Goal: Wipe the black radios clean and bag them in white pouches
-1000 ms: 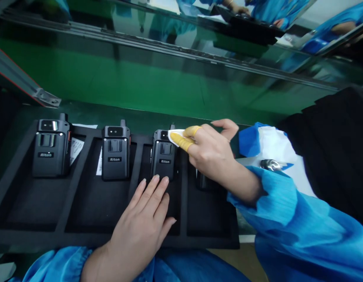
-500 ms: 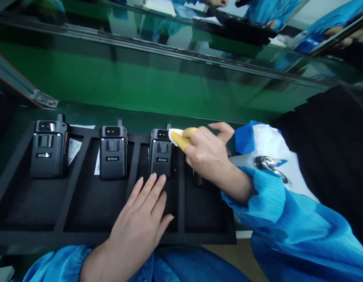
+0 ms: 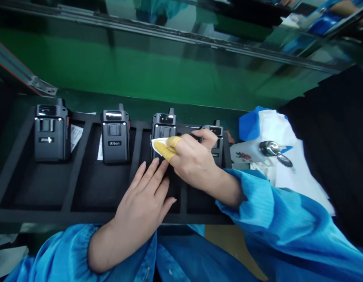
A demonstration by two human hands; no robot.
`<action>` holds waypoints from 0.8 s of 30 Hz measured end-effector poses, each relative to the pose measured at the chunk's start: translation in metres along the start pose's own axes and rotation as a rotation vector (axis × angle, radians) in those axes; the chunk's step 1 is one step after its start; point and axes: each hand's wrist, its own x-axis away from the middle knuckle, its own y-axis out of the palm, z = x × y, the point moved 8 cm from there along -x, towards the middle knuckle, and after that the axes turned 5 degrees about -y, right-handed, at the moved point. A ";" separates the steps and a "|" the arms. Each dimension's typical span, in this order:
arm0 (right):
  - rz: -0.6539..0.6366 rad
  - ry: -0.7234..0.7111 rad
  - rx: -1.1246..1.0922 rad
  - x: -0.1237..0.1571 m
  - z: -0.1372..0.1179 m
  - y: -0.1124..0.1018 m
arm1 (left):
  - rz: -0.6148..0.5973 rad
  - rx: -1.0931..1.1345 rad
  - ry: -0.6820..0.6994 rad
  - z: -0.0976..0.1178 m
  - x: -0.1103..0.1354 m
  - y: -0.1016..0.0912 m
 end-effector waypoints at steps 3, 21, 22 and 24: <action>-0.036 0.049 0.004 0.012 0.012 0.000 | 0.007 0.022 0.006 0.000 0.001 0.001; -0.144 0.017 -0.075 -0.093 0.013 0.042 | 0.097 -0.163 -0.130 -0.062 0.031 -0.042; -0.148 -0.001 -0.079 -0.100 0.008 0.048 | 0.099 -0.172 -0.116 -0.063 0.032 -0.041; -0.153 -0.049 -0.077 -0.112 -0.002 0.057 | 0.108 -0.178 -0.096 -0.064 0.034 -0.040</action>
